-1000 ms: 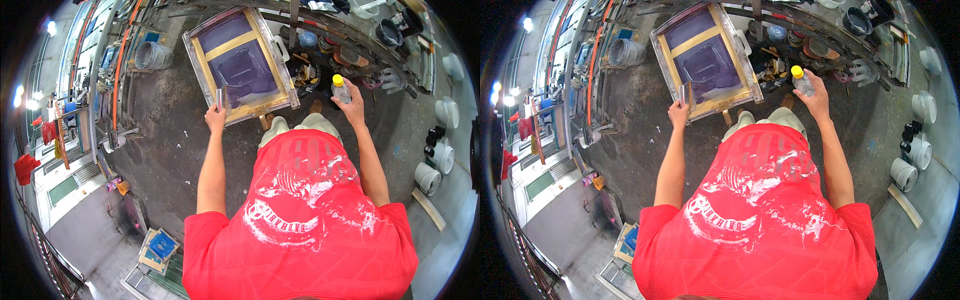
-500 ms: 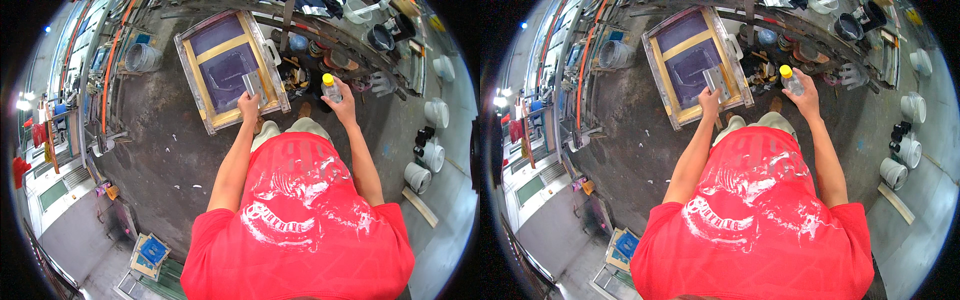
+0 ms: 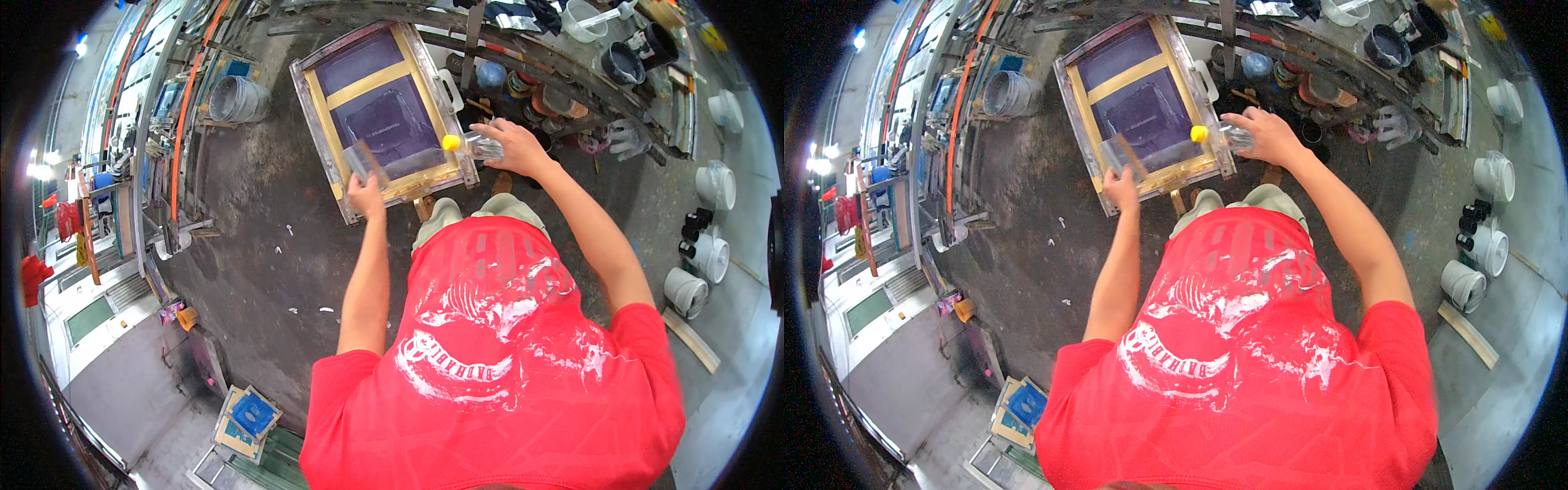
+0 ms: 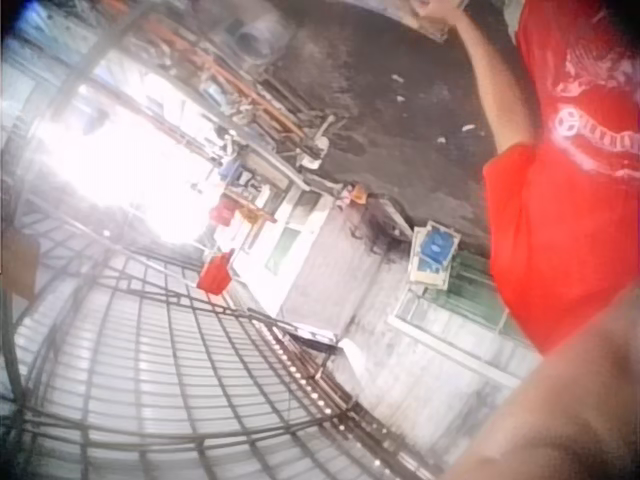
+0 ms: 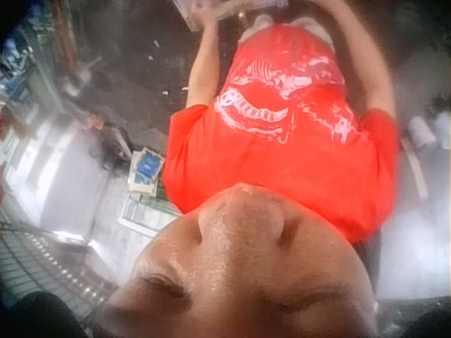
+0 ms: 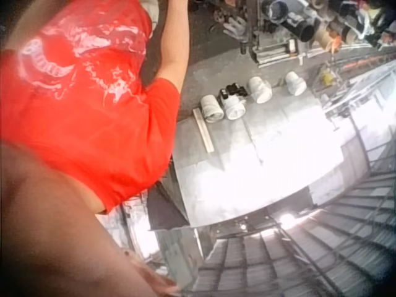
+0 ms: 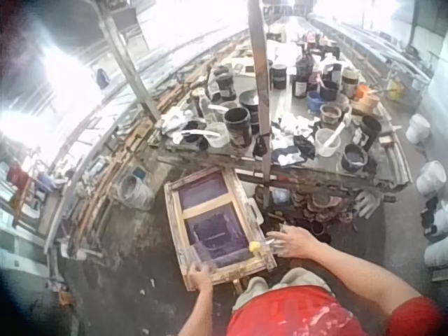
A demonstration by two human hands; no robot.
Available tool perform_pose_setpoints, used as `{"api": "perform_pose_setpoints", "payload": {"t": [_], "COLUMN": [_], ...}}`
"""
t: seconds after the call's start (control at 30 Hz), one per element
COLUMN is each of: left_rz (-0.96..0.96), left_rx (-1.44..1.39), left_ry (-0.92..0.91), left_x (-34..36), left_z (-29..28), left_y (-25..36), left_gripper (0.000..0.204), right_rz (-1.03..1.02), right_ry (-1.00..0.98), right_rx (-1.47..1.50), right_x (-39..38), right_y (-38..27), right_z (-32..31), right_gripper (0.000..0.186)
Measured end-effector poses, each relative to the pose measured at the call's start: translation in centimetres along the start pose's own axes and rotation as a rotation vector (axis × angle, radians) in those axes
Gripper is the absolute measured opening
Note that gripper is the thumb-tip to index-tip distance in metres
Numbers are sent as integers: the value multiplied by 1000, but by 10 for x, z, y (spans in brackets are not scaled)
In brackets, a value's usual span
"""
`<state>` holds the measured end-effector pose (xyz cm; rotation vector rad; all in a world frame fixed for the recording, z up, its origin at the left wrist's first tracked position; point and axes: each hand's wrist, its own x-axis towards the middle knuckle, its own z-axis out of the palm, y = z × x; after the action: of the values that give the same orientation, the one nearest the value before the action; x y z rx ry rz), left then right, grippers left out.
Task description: The person performs screen printing by repeatedly pulling a squeegee across a screen frame to transfer purple ink onto a t-shirt. The person briefly walks to a nearby table to add more ink from a bottle before resuming printing.
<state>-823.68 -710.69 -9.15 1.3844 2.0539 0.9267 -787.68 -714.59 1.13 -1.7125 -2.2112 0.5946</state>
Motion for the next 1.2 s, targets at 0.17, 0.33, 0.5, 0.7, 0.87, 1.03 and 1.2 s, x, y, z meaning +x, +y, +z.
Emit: {"api": "perform_pose_setpoints", "payload": {"t": [0.17,0.33,0.5,0.7,0.87,1.03,1.2], "left_rz": [24,44,-14,-29,33,46,29], "left_rx": [-368,-269,-391,-233,32,-119,-356], "left_ry": [-66,1,82,31,69,64,-8], "left_x": [-6,19,32,28,21,-4,-29], "left_z": [51,-2,-49,-67,-48,11,63], "left_y": [26,24,2,-12,-18,-2,60], "left_gripper": [15,18,22,22,20,23,17], "right_rz": [-206,-306,-357,-366,-340,-191,25], "right_ry": [-265,-384,-271,-204,-215,-83,36], "right_rx": [-411,-762,-755,-635,-557,-555,-272], "right_x": [57,88,108,119,95,49,11], "right_y": [-6,-30,-65,-89,-55,-13,-4], "right_z": [27,51,90,96,77,46,20], "right_gripper": [72,28,13,11,19,52,72]}}
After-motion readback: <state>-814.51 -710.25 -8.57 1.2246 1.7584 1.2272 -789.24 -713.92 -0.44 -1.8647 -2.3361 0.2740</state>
